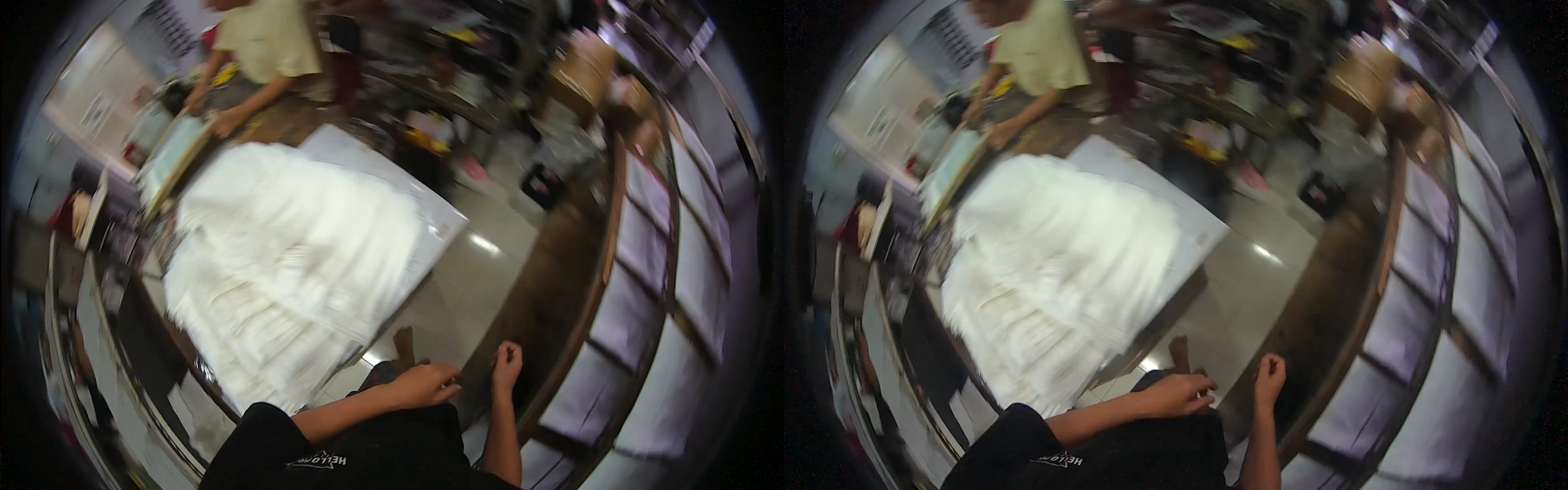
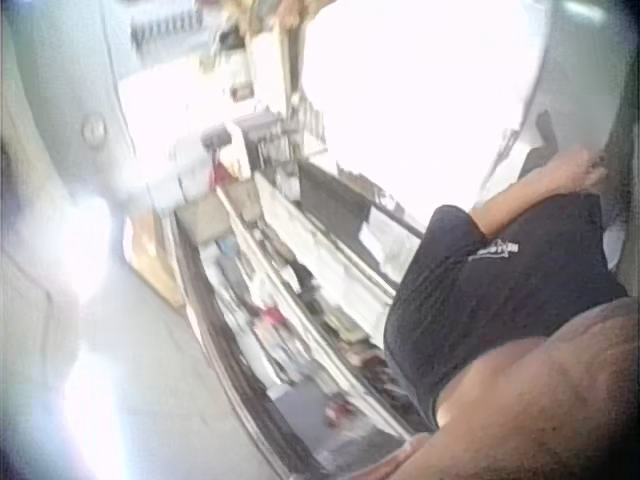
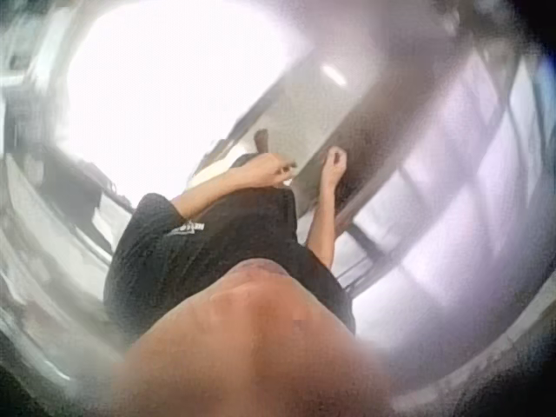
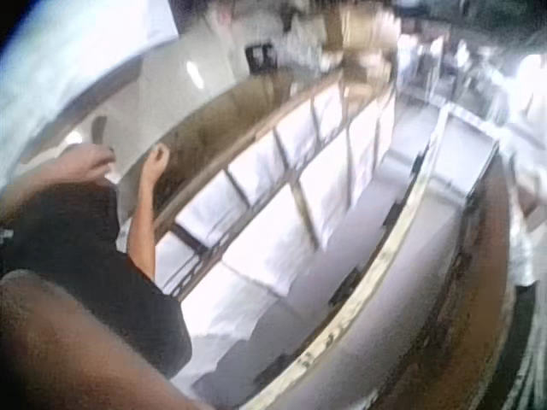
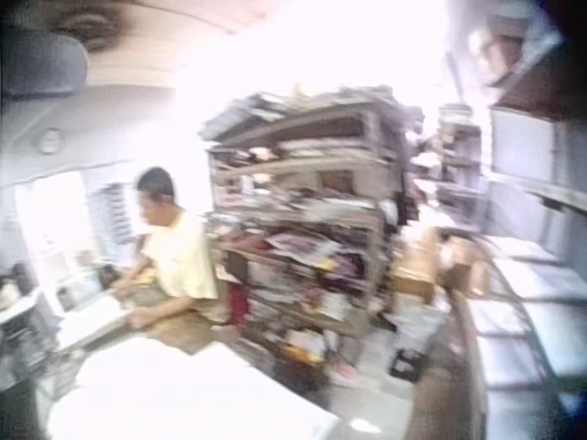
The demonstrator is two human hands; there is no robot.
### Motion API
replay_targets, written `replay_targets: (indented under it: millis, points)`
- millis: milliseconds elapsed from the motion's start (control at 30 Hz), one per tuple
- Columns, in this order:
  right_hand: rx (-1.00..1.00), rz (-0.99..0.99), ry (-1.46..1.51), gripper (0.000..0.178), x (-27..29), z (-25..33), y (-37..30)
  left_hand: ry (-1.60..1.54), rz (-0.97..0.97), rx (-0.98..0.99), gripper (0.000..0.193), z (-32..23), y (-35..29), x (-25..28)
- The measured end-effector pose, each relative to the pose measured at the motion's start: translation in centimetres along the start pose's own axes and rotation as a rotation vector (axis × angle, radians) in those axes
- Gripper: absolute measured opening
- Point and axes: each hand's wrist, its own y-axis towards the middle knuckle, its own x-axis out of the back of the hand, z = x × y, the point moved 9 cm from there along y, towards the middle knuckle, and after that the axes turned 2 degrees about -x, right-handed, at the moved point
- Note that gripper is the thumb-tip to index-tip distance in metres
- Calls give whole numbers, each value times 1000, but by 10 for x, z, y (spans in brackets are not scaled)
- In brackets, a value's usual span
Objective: The person repeatedly picks up white paper sheets from a table and places them onto a wooden rack. Another person works at a nearby table, but the camera wearer focuses on stacking the papers.
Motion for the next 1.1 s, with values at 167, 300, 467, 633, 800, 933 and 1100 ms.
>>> replay_targets:
  millis: [167,300,467,633,800,933,1100]
  points:
    - [-75,305,-137,20,-68,-73,-1,24,-165,-96,31,-46,-10,78]
    - [-142,616,-597,31,-73,-123,2,-41,-420,-175,33,-49,-34,145]
    - [-171,333,-869,32,-27,-158,59,-143,-585,25,34,-45,-80,205]
    - [-292,377,-648,32,-16,-214,132,-80,-712,51,34,-33,-109,246]
    - [-298,410,-611,41,-53,-177,130,6,-771,85,33,-22,-126,272]
    - [-404,507,-531,38,-111,-96,58,38,-828,88,33,-25,-141,287]
    - [-61,712,-853,33,-142,-81,31,97,-923,78,32,-22,-162,300]
